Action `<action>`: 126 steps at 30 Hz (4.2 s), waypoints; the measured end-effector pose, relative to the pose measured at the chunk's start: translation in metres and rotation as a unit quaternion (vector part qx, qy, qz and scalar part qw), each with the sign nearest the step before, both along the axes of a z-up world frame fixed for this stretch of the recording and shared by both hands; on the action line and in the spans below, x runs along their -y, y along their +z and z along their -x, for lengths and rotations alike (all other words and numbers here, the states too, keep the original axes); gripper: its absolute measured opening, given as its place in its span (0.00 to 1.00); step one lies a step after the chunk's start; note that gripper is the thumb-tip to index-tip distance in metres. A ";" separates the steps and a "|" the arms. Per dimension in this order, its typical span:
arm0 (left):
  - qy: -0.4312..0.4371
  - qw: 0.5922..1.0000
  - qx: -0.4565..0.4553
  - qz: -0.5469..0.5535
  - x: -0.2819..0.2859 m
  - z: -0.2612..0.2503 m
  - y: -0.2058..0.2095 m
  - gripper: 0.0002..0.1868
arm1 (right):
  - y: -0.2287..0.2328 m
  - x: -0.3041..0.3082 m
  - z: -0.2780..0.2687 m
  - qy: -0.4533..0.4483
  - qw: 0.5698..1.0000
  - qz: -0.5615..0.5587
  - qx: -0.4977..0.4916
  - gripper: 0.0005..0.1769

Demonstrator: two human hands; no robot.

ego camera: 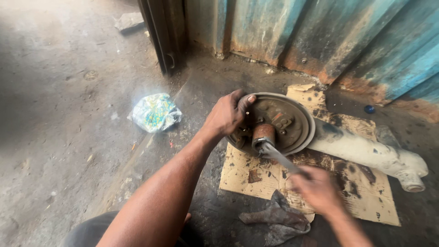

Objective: The person cleans and scrapes residue from a brake assembly and axle component by hand using a metal scraper and a cloth.

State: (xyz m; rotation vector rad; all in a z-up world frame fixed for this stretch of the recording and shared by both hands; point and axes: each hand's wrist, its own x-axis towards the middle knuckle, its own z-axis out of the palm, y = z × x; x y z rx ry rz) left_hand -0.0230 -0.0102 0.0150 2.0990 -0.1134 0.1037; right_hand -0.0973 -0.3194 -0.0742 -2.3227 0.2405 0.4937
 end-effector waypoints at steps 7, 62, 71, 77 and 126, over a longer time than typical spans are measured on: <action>0.072 0.997 0.012 -0.024 0.009 0.001 0.002 0.36 | 0.001 0.039 -0.019 -0.232 0.894 -0.358 0.138 0.18; -0.075 0.974 -0.207 -0.046 0.053 -0.055 -0.038 0.50 | 0.039 0.057 -0.041 -0.030 0.998 -0.028 -0.045 0.29; -0.074 0.974 -0.086 -0.195 0.094 -0.015 0.022 0.44 | 0.025 0.116 -0.034 -0.418 0.824 -0.376 0.078 0.41; -0.084 0.965 -0.115 -0.221 0.105 0.021 0.042 0.38 | 0.042 0.058 -0.053 -0.392 0.736 -0.521 0.179 0.44; -0.067 0.940 0.162 0.293 -0.027 0.001 0.136 0.33 | 0.093 0.044 0.006 0.190 0.907 0.141 0.348 0.17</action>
